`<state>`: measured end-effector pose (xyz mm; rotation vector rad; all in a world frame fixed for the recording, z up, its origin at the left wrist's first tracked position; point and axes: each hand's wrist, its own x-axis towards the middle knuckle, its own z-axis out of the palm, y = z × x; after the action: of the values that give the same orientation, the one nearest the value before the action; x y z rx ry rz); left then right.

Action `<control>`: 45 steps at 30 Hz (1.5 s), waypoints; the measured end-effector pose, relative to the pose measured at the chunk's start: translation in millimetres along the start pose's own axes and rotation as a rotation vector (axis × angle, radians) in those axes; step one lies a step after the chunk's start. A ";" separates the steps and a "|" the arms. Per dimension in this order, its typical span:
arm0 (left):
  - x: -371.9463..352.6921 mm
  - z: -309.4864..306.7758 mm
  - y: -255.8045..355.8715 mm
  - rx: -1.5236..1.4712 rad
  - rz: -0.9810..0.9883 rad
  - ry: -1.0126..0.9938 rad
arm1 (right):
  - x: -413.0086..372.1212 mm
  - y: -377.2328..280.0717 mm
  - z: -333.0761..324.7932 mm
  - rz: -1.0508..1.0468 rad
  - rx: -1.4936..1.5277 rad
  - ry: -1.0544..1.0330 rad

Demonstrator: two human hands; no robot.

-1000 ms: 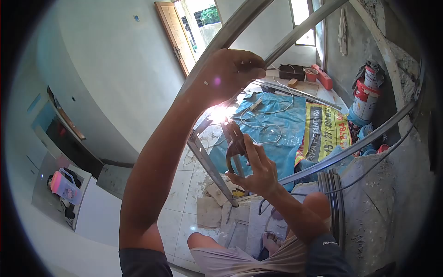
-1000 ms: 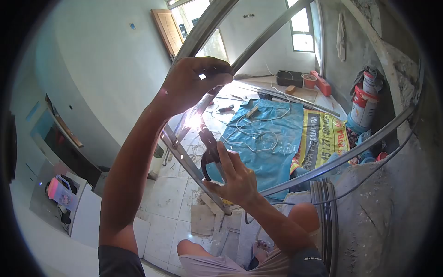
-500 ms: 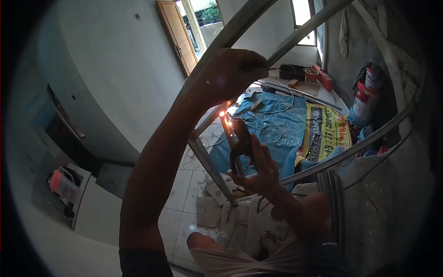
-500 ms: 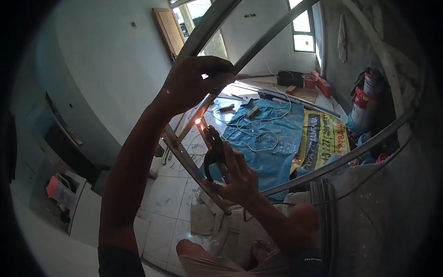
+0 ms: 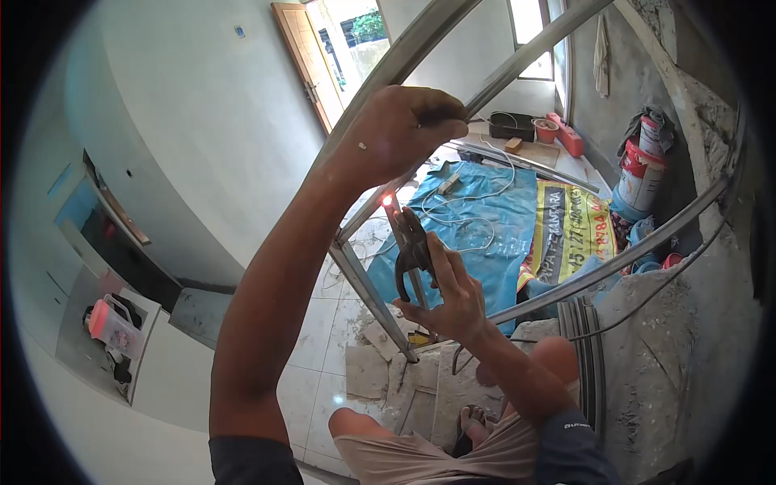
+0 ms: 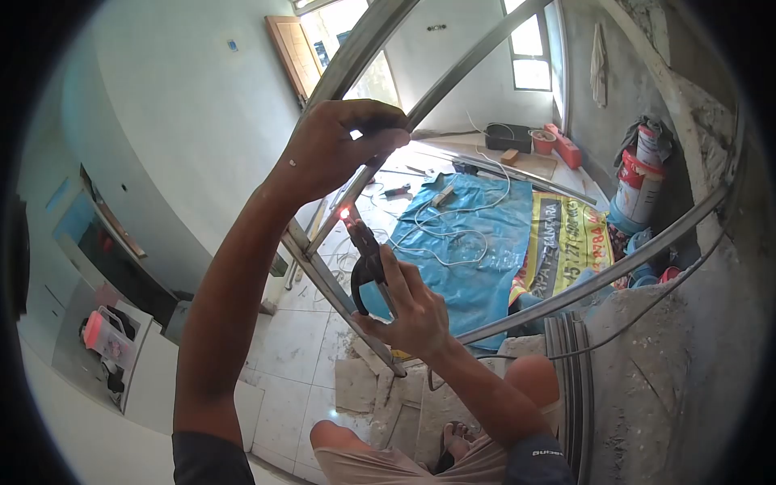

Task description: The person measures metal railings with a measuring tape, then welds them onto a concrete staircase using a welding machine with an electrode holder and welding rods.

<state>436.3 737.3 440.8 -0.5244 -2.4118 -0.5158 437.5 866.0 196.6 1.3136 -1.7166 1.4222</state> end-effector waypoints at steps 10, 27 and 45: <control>-0.7 -4.2 7.2 -0.031 -0.168 -0.038 | -1.4 1.7 0.7 -0.005 -0.047 0.018; -1.2 0.4 -2.2 0.006 -0.015 -0.002 | -2.9 1.5 -2.4 -0.002 0.015 0.076; -0.4 -3.7 3.5 -0.028 -0.105 -0.050 | -0.1 3.1 1.4 0.006 -0.003 0.011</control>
<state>440.1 738.4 444.2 -0.4284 -2.4928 -0.5893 435.0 864.6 194.9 1.2983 -1.7161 1.4274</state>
